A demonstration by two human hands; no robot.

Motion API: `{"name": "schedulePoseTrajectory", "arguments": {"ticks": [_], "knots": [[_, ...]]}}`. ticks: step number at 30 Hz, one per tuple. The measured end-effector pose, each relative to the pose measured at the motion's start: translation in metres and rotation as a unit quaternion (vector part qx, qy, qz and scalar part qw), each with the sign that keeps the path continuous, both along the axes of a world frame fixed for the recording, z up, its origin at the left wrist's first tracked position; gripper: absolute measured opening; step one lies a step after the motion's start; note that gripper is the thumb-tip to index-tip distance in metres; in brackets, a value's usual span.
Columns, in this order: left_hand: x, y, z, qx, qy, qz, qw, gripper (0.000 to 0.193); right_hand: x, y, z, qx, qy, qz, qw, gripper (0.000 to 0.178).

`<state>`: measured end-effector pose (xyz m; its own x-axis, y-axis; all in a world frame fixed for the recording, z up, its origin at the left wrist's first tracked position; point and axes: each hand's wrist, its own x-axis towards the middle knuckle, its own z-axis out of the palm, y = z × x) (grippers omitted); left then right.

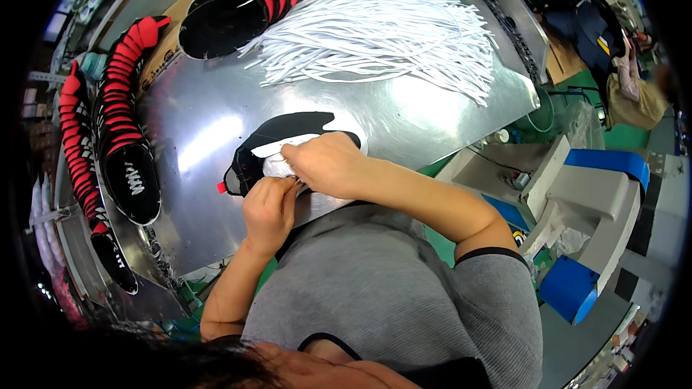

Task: The person laces a black and white shoe component by hand, pulling white laces through eyelets and organizing a pile of laces on the workstation.

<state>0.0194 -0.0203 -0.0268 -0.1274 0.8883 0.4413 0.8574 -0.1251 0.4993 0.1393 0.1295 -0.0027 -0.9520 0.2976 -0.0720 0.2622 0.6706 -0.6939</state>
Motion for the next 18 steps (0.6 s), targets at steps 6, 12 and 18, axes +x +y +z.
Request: {"name": "schedulePoseTrajectory", "arguments": {"ticks": [6,12,18], "knots": [[-0.002,-0.003,-0.002,0.011,-0.007,0.002,1.0,0.017,0.007,-0.003,-0.015,-0.103,0.089,-0.054,0.989,0.012],[-0.005,-0.001,0.003,-0.021,-0.038,-0.03,0.999,0.015,0.005,0.01,0.015,-0.32,0.095,-0.121,0.935,0.02],[-0.011,0.0,0.009,-0.067,-0.127,-0.032,0.989,0.03,-0.008,0.017,0.004,-0.339,0.183,-0.173,0.906,0.016]]}}
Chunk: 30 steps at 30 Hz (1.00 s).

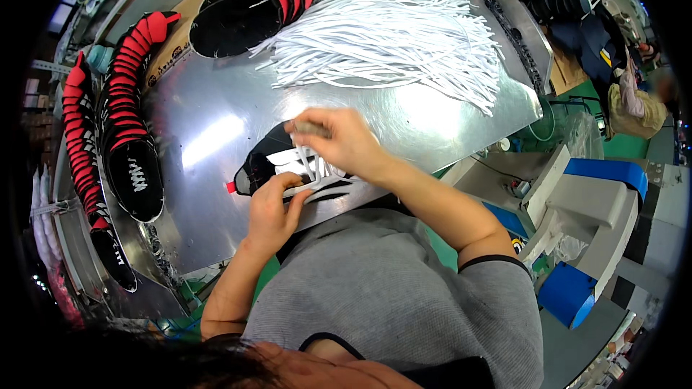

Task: The person laces a black and white shoe component by hand, pulling white laces through eyelets and organizing a pile of laces on the workstation.

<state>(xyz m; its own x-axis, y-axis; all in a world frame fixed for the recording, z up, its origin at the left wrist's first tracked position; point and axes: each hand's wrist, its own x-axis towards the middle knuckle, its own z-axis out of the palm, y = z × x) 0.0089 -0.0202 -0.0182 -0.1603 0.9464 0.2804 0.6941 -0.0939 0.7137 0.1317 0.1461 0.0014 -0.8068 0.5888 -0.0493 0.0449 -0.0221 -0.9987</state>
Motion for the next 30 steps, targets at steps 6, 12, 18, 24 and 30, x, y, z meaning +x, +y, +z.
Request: {"name": "schedulePoseTrajectory", "arguments": {"ticks": [6,12,18,24,30], "knots": [[0.005,0.013,0.013,-0.106,-0.255,0.194,0.941,0.06,-0.008,-0.01,-0.022,-0.031,-0.05,0.053,0.997,0.013],[0.01,0.018,0.003,-0.092,-0.171,0.253,0.948,0.041,0.005,-0.013,-0.024,0.079,-0.031,0.024,0.996,0.019],[0.009,0.016,-0.013,-0.04,-0.194,0.247,0.949,0.043,0.036,-0.028,-0.001,0.191,-0.123,0.037,0.973,0.015],[0.014,0.018,-0.006,-0.028,-0.233,0.233,0.944,0.041,0.035,-0.027,-0.001,0.278,-0.167,0.058,0.944,0.014],[0.025,0.012,0.005,-0.085,-0.118,0.193,0.97,0.035,0.013,-0.047,-0.021,0.375,-0.157,0.004,0.914,0.019]]}}
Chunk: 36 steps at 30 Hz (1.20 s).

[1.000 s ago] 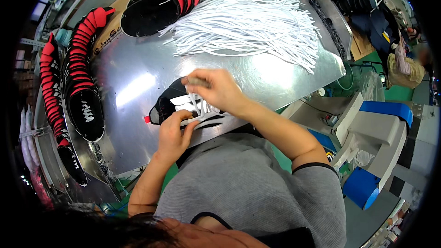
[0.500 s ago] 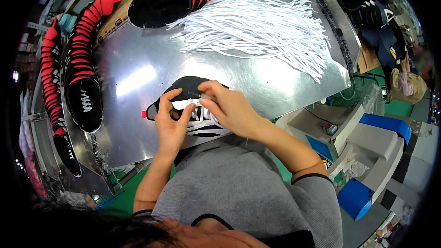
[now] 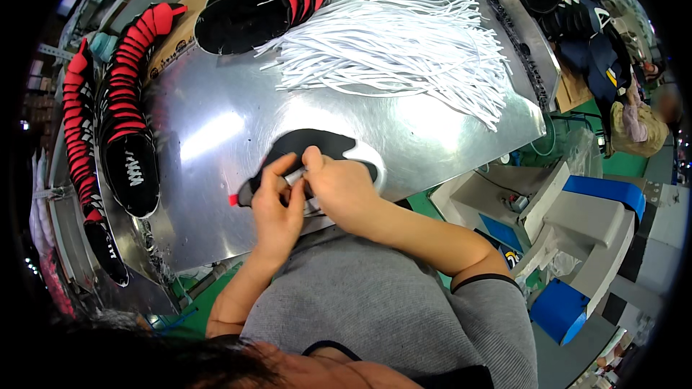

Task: The person laces a black and white shoe component by hand, pulling white laces through eyelets and organizing a pile of laces on the workstation.

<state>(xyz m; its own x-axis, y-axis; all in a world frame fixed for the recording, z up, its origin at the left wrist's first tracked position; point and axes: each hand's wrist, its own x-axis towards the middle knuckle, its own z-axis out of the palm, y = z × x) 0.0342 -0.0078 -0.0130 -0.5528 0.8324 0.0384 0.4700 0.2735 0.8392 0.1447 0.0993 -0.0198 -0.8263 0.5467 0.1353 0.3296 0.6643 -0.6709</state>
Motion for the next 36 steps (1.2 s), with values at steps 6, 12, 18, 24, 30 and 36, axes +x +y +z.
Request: {"name": "schedulePoseTrajectory", "arguments": {"ticks": [6,12,18,24,30,36], "knots": [[-0.014,0.006,-0.004,0.007,-0.133,0.049,0.99,0.039,0.008,0.01,0.015,-0.038,-0.017,-0.019,0.999,0.02],[-0.022,0.015,-0.006,0.042,-0.224,0.04,0.973,0.043,0.035,0.017,0.014,-0.089,0.045,-0.02,0.995,0.02],[-0.028,0.025,0.012,0.034,-0.407,0.066,0.91,0.045,0.022,0.024,-0.013,0.099,0.082,0.015,0.992,0.022],[-0.03,0.032,0.003,0.048,-0.385,0.068,0.919,0.044,0.008,0.033,-0.021,0.171,0.136,0.004,0.976,0.022],[-0.035,0.039,-0.001,0.055,-0.395,0.06,0.915,0.043,0.001,0.041,-0.026,0.199,0.156,0.015,0.968,0.018],[-0.038,0.043,0.001,0.071,-0.418,0.11,0.899,0.043,0.006,0.056,-0.027,0.119,0.155,0.146,0.97,0.024]]}}
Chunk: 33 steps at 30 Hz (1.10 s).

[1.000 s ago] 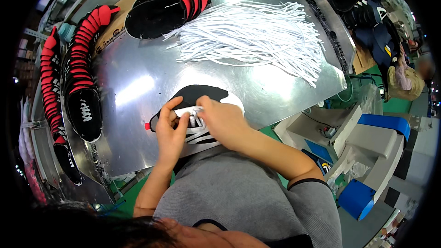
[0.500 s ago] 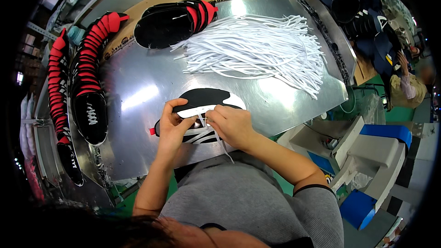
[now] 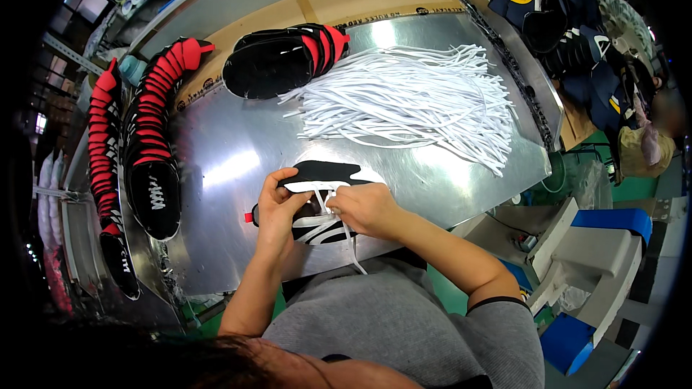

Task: The person laces a black and white shoe component by hand, pulling white laces through eyelets and organizing a pile of laces on the workstation.

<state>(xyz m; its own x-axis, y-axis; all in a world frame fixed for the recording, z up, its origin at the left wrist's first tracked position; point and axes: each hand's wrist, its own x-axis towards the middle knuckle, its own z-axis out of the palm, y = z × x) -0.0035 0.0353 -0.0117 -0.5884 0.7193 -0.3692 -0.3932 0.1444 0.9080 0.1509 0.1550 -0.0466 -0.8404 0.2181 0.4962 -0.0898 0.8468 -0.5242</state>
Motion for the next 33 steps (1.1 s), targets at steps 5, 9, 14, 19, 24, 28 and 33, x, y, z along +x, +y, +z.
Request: {"name": "schedulePoseTrajectory", "arguments": {"ticks": [5,9,14,19,24,28,33], "knots": [[-0.003,0.002,-0.001,0.003,-0.003,0.017,1.0,0.042,0.003,0.006,0.0,-0.041,-0.003,0.052,0.998,0.027],[-0.007,0.004,0.003,-0.022,0.004,-0.014,1.0,0.041,-0.001,0.003,-0.001,-0.04,0.033,0.021,0.998,0.031],[-0.002,-0.025,0.007,0.0,0.283,-0.115,0.952,0.051,0.023,-0.003,0.019,-0.117,-0.03,-0.097,0.988,0.022],[0.031,-0.034,0.04,-0.03,0.652,-0.253,0.714,0.043,0.04,-0.033,0.007,-0.111,-0.053,-0.152,0.981,0.021],[0.015,-0.031,0.007,-0.054,0.559,-0.174,0.809,0.028,0.035,-0.028,0.021,-0.202,-0.032,-0.18,0.962,0.013],[0.017,-0.017,0.008,-0.022,0.557,-0.169,0.813,0.021,0.033,-0.027,0.033,-0.16,-0.03,-0.201,0.966,0.02],[0.022,-0.009,0.008,0.013,0.534,-0.122,0.837,0.019,0.017,-0.033,0.001,-0.183,-0.001,-0.242,0.953,0.016]]}}
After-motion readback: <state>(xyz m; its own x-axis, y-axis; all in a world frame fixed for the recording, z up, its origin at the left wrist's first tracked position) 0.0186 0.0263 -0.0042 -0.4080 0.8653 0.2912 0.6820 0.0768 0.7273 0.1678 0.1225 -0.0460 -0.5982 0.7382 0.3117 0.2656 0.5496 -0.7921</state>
